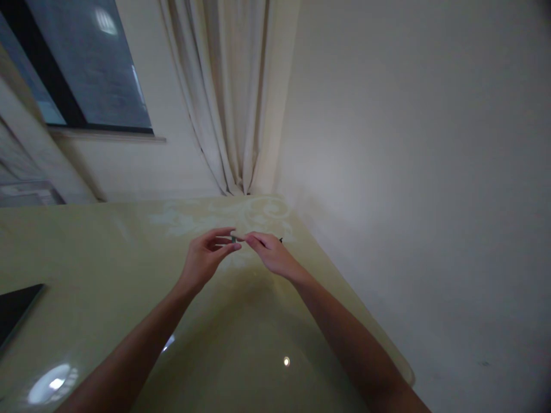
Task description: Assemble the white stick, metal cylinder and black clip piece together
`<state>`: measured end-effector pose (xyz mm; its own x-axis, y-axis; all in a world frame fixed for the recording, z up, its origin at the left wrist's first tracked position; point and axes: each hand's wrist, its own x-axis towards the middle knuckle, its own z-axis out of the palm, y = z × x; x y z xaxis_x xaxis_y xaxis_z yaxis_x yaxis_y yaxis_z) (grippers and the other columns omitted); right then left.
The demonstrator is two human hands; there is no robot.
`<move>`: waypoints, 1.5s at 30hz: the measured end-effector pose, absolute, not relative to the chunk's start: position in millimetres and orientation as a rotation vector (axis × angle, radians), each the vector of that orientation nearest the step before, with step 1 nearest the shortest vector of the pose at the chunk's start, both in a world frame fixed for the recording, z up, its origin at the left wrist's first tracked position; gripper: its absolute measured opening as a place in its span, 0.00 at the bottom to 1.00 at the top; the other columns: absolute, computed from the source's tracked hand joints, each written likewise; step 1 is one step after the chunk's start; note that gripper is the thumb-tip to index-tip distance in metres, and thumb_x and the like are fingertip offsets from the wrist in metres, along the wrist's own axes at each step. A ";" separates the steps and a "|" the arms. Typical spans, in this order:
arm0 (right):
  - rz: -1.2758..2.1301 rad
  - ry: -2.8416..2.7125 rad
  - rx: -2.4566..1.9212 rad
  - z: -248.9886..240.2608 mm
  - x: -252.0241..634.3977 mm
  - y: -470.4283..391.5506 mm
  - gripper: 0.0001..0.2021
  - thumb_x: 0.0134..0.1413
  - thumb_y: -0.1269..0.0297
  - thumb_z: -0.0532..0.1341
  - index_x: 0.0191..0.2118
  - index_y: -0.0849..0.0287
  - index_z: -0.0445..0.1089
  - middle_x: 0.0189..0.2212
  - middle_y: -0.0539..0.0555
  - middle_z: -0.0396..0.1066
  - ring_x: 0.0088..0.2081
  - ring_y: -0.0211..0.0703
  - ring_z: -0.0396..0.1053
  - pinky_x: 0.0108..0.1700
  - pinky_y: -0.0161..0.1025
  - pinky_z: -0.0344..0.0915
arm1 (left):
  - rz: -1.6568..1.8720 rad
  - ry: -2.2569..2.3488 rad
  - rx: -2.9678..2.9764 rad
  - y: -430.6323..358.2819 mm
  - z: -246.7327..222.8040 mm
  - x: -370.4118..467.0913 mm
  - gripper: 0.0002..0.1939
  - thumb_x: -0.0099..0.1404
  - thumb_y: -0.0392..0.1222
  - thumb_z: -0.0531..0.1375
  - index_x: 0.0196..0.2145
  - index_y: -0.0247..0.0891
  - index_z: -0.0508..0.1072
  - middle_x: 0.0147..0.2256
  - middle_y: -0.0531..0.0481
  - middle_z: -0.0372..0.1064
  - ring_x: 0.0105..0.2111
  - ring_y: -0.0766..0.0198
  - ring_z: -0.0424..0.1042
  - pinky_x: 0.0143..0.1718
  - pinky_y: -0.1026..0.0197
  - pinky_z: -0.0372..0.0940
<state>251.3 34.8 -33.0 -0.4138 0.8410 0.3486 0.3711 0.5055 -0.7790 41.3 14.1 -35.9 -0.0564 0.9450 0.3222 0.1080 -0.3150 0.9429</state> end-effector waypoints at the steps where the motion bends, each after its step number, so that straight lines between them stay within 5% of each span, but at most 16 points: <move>1: 0.787 -2.007 -0.999 -32.6 251.4 34.7 0.25 0.77 0.47 0.52 0.49 0.58 0.81 0.40 0.56 0.80 0.42 0.46 0.75 0.48 0.41 0.65 | 1.455 1.171 1.488 13.7 -35.2 41.3 0.27 0.50 0.53 0.78 0.46 0.39 0.84 0.37 0.44 0.84 0.37 0.52 0.83 0.40 0.51 0.79; 12: 0.777 -1.995 -1.052 -30.9 254.5 33.2 0.22 0.77 0.51 0.54 0.49 0.59 0.81 0.44 0.58 0.81 0.46 0.47 0.75 0.49 0.41 0.65 | 1.465 1.202 1.515 12.2 -33.2 41.4 0.26 0.50 0.53 0.77 0.45 0.40 0.84 0.39 0.45 0.83 0.33 0.58 0.80 0.35 0.57 0.77; 16: 0.808 -1.998 -1.027 -28.4 255.8 31.6 0.24 0.77 0.48 0.53 0.48 0.60 0.81 0.39 0.55 0.79 0.41 0.45 0.73 0.45 0.39 0.64 | 1.447 1.218 1.515 12.1 -33.5 42.3 0.27 0.51 0.55 0.77 0.46 0.39 0.84 0.40 0.45 0.82 0.31 0.60 0.79 0.32 0.60 0.75; 24: 0.867 -1.927 -1.017 -22.4 257.4 29.9 0.24 0.75 0.47 0.54 0.47 0.60 0.81 0.40 0.56 0.79 0.43 0.46 0.72 0.47 0.40 0.63 | 1.451 1.223 1.573 9.8 -31.2 43.6 0.25 0.53 0.56 0.76 0.44 0.38 0.83 0.30 0.49 0.79 0.28 0.60 0.78 0.30 0.61 0.72; 31: 0.909 -1.963 -0.980 -20.1 255.7 27.5 0.24 0.74 0.46 0.55 0.44 0.60 0.81 0.37 0.54 0.77 0.40 0.44 0.71 0.45 0.39 0.61 | 1.490 1.218 1.613 7.6 -30.3 42.0 0.25 0.54 0.55 0.76 0.46 0.39 0.84 0.37 0.47 0.81 0.29 0.62 0.77 0.33 0.60 0.74; 38: 0.953 -1.983 -0.935 -19.6 256.2 25.5 0.23 0.74 0.46 0.56 0.42 0.59 0.81 0.31 0.50 0.73 0.34 0.41 0.65 0.38 0.37 0.57 | 1.489 1.188 1.609 9.0 -32.7 43.0 0.25 0.54 0.54 0.76 0.47 0.39 0.83 0.32 0.50 0.79 0.28 0.63 0.75 0.32 0.60 0.73; 45: 0.934 -1.919 -0.964 -17.8 260.1 24.8 0.23 0.74 0.48 0.56 0.47 0.60 0.82 0.35 0.52 0.76 0.37 0.42 0.68 0.41 0.38 0.59 | 1.504 1.172 1.621 7.5 -27.7 44.2 0.24 0.54 0.53 0.76 0.46 0.39 0.83 0.35 0.49 0.79 0.26 0.66 0.73 0.29 0.63 0.71</move>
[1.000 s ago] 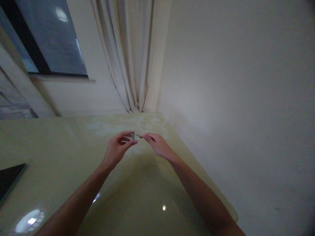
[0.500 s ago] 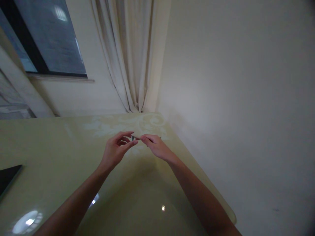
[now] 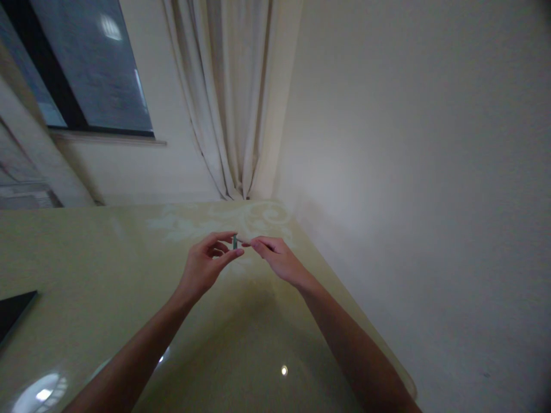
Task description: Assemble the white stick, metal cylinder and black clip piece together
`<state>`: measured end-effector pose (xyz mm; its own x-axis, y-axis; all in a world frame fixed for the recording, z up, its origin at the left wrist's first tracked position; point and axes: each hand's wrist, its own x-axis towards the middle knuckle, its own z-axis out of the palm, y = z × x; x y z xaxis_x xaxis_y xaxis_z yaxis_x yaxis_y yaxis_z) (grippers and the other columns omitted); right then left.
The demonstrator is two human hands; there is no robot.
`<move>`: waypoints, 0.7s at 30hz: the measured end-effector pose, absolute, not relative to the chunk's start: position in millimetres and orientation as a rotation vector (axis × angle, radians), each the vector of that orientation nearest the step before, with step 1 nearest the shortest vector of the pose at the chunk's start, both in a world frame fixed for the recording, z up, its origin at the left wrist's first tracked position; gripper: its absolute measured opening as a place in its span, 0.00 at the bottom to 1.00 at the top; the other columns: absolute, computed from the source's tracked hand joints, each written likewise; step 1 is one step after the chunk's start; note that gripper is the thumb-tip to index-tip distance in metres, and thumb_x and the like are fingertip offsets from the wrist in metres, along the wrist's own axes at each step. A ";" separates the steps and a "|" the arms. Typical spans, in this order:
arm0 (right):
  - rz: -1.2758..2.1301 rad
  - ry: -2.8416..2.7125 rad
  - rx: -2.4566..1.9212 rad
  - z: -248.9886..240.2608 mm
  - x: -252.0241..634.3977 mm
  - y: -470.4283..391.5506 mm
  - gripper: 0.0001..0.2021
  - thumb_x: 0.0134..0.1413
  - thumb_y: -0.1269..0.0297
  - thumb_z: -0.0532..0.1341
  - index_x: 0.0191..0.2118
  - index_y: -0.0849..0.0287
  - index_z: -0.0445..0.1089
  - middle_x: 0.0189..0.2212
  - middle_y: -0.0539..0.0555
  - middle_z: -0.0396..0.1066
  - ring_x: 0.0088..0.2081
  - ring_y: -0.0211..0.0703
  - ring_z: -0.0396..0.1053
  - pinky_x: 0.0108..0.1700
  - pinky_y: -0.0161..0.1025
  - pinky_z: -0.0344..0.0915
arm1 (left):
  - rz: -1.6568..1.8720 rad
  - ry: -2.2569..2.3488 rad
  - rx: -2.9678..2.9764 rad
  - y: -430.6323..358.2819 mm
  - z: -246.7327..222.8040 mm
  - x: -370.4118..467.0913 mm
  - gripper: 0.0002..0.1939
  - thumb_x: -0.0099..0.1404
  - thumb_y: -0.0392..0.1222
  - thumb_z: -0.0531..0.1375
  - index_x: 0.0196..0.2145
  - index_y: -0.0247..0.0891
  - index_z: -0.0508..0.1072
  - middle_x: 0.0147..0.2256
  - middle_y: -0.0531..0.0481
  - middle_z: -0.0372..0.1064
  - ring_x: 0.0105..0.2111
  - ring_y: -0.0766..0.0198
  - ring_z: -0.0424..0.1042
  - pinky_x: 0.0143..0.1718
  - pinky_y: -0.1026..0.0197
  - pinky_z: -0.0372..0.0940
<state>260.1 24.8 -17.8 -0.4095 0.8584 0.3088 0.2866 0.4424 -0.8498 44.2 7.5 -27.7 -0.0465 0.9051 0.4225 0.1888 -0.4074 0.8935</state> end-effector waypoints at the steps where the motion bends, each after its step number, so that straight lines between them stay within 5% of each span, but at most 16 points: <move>1: 0.947 -1.941 -0.947 -17.7 260.6 24.9 0.23 0.74 0.48 0.56 0.46 0.60 0.82 0.34 0.52 0.76 0.36 0.42 0.68 0.40 0.38 0.58 | 1.511 1.163 1.626 7.4 -27.1 44.1 0.24 0.55 0.53 0.76 0.46 0.39 0.83 0.35 0.49 0.79 0.26 0.66 0.73 0.29 0.62 0.71; 21: 0.895 -1.976 -0.969 -14.2 258.7 19.6 0.23 0.74 0.47 0.56 0.42 0.59 0.81 0.34 0.52 0.76 0.36 0.42 0.69 0.40 0.38 0.60 | 1.541 1.188 1.586 8.0 -23.8 44.1 0.26 0.52 0.53 0.76 0.46 0.39 0.83 0.36 0.49 0.78 0.25 0.67 0.70 0.28 0.63 0.68</move>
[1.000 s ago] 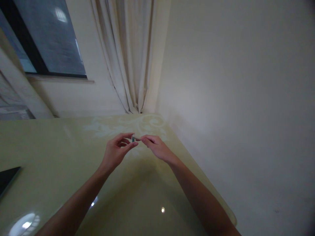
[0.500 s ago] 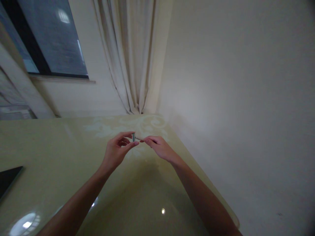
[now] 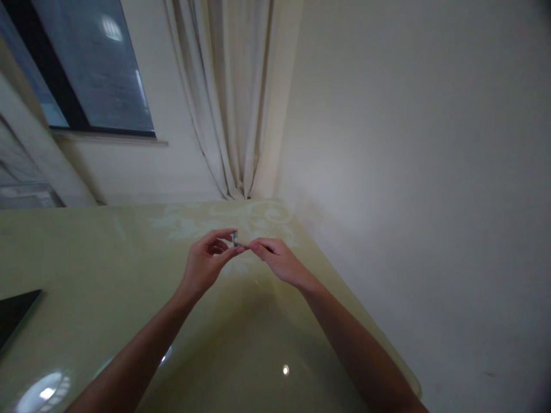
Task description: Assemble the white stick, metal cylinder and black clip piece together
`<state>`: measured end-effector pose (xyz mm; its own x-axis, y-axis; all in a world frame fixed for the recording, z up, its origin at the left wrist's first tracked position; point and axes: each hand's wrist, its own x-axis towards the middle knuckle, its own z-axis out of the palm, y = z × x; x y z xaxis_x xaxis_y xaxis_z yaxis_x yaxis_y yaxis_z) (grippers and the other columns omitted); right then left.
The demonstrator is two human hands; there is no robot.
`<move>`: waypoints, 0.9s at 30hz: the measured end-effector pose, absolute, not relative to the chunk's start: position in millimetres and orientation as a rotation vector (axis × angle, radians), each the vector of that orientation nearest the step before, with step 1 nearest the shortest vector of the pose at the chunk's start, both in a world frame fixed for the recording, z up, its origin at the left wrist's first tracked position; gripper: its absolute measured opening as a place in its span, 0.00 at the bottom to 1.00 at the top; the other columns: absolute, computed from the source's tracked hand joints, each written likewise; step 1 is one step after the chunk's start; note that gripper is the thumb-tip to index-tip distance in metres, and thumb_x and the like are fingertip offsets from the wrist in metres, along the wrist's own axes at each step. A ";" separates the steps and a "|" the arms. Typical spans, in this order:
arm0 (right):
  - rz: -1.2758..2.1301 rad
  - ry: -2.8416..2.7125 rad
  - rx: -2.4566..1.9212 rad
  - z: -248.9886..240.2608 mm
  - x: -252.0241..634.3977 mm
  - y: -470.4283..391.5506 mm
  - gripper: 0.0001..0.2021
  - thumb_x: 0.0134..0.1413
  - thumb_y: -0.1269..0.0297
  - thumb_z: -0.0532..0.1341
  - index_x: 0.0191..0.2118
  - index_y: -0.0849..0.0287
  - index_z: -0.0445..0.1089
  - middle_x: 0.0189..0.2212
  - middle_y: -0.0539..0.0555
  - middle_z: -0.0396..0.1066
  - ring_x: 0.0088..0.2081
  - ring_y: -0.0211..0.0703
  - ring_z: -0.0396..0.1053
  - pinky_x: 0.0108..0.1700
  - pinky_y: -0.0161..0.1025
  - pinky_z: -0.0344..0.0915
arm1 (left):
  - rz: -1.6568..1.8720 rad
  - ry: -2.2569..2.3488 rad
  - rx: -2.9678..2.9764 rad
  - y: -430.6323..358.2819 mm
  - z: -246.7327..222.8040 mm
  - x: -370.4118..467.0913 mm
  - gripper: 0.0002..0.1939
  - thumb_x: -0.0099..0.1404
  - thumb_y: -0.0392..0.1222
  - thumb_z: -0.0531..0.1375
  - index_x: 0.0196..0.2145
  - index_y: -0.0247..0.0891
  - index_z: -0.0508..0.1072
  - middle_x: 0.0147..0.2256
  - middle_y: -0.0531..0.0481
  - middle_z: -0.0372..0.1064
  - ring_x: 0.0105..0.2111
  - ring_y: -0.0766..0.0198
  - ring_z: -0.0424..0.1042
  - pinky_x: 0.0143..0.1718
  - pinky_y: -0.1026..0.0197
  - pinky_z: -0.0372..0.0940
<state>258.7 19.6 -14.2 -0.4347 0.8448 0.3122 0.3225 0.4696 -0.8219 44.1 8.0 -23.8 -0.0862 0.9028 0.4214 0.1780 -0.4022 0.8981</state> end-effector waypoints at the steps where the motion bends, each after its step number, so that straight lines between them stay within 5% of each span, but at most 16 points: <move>1: 0.893 -1.995 -0.952 -14.3 258.4 19.0 0.23 0.74 0.47 0.56 0.41 0.59 0.81 0.33 0.51 0.76 0.36 0.42 0.69 0.39 0.38 0.60 | 1.549 1.179 1.590 7.5 -23.9 45.3 0.26 0.52 0.52 0.77 0.46 0.39 0.83 0.36 0.50 0.78 0.25 0.67 0.70 0.28 0.63 0.68; 6: 0.897 -2.005 -0.977 -18.9 259.7 21.2 0.21 0.74 0.49 0.58 0.44 0.58 0.83 0.38 0.54 0.79 0.41 0.45 0.72 0.46 0.40 0.63 | 1.577 1.224 1.591 6.8 -28.1 49.4 0.14 0.58 0.52 0.73 0.37 0.39 0.83 0.31 0.50 0.78 0.26 0.66 0.71 0.28 0.63 0.66; 11: 0.907 -1.914 -1.007 -20.7 258.8 23.9 0.23 0.75 0.49 0.56 0.47 0.59 0.83 0.36 0.54 0.79 0.40 0.45 0.72 0.46 0.40 0.63 | 1.505 1.241 1.581 9.4 -35.2 45.5 0.16 0.60 0.55 0.70 0.32 0.39 0.80 0.25 0.52 0.73 0.24 0.64 0.67 0.25 0.62 0.61; 15: 0.891 -1.810 -1.070 -19.7 266.6 28.8 0.24 0.74 0.47 0.56 0.47 0.59 0.83 0.35 0.54 0.76 0.37 0.44 0.69 0.43 0.39 0.61 | 1.636 1.374 1.474 15.4 -44.8 31.3 0.29 0.72 0.63 0.54 0.20 0.41 0.66 0.19 0.54 0.56 0.20 0.65 0.55 0.23 0.61 0.51; 18: 0.850 -1.719 -1.139 -23.7 275.7 35.5 0.25 0.72 0.44 0.56 0.46 0.59 0.83 0.30 0.53 0.71 0.34 0.43 0.66 0.40 0.39 0.60 | 1.577 1.686 1.516 25.2 -58.8 15.8 0.27 0.74 0.61 0.49 0.21 0.44 0.55 0.20 0.55 0.51 0.22 0.64 0.55 0.25 0.60 0.52; 21: 0.801 -1.679 -1.184 -32.3 279.8 42.4 0.26 0.72 0.43 0.55 0.45 0.59 0.83 0.28 0.52 0.67 0.33 0.44 0.65 0.39 0.39 0.60 | 1.441 1.881 1.551 39.4 -78.1 0.4 0.22 0.72 0.58 0.48 0.23 0.45 0.58 0.22 0.54 0.56 0.25 0.61 0.61 0.28 0.59 0.56; 24: 0.795 -1.712 -1.185 -39.9 278.8 46.7 0.27 0.72 0.43 0.55 0.45 0.59 0.82 0.28 0.52 0.66 0.33 0.44 0.64 0.39 0.39 0.59 | 1.291 2.011 1.551 56.7 -96.8 -10.8 0.17 0.68 0.56 0.52 0.34 0.41 0.71 0.31 0.46 0.72 0.31 0.54 0.70 0.34 0.55 0.64; 27: 0.794 -1.739 -1.185 -42.6 277.1 47.7 0.27 0.72 0.42 0.54 0.45 0.59 0.82 0.28 0.52 0.67 0.33 0.43 0.64 0.39 0.39 0.59 | 1.096 2.056 1.656 74.2 -109.4 -15.0 0.25 0.61 0.59 0.61 0.46 0.35 0.76 0.41 0.36 0.77 0.41 0.45 0.76 0.43 0.50 0.68</move>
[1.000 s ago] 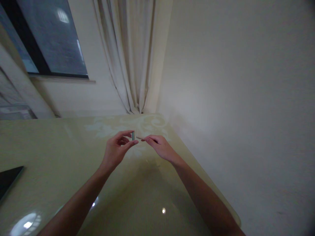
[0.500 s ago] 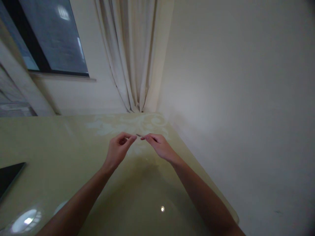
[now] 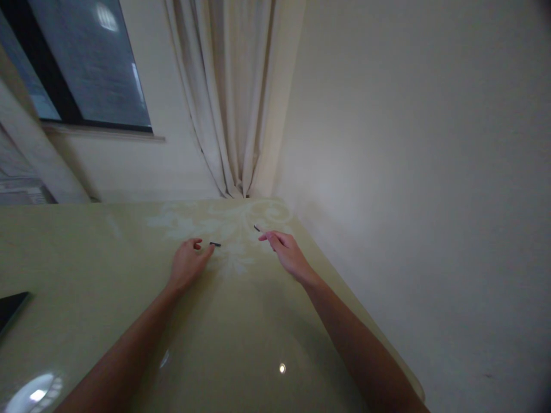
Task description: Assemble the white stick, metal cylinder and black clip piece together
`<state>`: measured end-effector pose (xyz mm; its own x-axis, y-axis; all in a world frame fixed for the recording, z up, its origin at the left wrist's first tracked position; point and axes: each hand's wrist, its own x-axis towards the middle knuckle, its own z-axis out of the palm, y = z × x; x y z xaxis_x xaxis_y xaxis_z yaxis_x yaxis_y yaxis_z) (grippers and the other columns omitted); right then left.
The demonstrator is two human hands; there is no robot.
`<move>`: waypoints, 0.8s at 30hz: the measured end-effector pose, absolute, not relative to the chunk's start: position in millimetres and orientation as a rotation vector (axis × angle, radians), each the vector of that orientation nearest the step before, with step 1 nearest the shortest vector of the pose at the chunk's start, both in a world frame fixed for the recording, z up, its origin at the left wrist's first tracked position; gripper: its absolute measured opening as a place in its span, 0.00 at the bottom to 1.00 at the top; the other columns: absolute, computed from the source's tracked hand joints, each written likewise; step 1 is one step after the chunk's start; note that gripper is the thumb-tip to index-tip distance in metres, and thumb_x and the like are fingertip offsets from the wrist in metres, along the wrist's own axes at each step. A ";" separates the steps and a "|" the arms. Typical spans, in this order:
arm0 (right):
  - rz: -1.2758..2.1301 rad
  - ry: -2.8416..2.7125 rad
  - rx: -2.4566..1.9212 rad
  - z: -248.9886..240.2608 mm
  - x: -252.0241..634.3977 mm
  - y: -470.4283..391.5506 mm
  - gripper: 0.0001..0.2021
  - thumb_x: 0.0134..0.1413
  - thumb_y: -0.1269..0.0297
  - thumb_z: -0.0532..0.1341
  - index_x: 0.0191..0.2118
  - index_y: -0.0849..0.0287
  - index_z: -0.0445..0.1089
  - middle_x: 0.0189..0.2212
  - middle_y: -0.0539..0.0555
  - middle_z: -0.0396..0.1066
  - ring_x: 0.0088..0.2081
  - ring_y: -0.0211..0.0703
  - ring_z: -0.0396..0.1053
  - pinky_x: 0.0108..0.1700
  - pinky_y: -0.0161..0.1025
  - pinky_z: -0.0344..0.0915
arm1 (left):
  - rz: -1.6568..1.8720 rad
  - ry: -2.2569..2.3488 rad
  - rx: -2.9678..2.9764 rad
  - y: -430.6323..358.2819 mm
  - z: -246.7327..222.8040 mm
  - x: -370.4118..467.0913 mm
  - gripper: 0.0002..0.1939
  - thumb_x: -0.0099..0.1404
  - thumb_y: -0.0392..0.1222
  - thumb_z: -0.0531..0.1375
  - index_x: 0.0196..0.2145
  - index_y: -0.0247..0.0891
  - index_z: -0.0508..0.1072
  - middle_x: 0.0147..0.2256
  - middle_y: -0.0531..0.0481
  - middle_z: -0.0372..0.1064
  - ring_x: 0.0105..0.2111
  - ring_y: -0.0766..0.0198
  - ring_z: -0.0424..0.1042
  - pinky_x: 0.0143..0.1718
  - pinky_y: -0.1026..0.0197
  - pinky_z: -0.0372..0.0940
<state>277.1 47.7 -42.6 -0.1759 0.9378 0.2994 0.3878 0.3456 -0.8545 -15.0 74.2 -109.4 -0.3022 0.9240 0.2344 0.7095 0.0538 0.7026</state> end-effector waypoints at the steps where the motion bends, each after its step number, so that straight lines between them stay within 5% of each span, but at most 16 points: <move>1: 0.796 -1.741 -1.187 -42.6 276.7 47.6 0.27 0.72 0.42 0.54 0.45 0.59 0.82 0.28 0.52 0.67 0.33 0.43 0.64 0.39 0.39 0.59 | 1.038 2.060 1.700 79.3 -111.9 -14.8 0.28 0.59 0.60 0.62 0.47 0.33 0.76 0.42 0.34 0.77 0.44 0.41 0.76 0.46 0.48 0.68; 8: 0.804 -1.775 -1.173 -44.7 274.9 48.0 0.27 0.72 0.43 0.54 0.45 0.59 0.83 0.28 0.51 0.67 0.33 0.43 0.64 0.39 0.39 0.59 | 0.810 2.128 1.851 100.6 -112.5 -1.3 0.26 0.59 0.58 0.64 0.45 0.33 0.80 0.50 0.24 0.75 0.51 0.32 0.75 0.50 0.42 0.67; 17: 0.808 -1.794 -1.197 -44.0 272.0 45.8 0.25 0.73 0.44 0.55 0.45 0.59 0.83 0.31 0.52 0.72 0.35 0.43 0.66 0.40 0.39 0.60 | 0.894 2.036 1.777 91.6 -101.1 4.3 0.14 0.57 0.52 0.65 0.32 0.38 0.78 0.43 0.28 0.77 0.50 0.29 0.75 0.49 0.40 0.67; 24: 0.824 -1.764 -1.133 -34.0 264.8 37.8 0.26 0.72 0.42 0.55 0.44 0.59 0.82 0.29 0.51 0.68 0.33 0.42 0.63 0.38 0.39 0.58 | 1.026 1.610 1.485 62.9 -67.6 18.9 0.26 0.61 0.63 0.60 0.41 0.38 0.81 0.42 0.36 0.80 0.39 0.50 0.79 0.37 0.51 0.73</move>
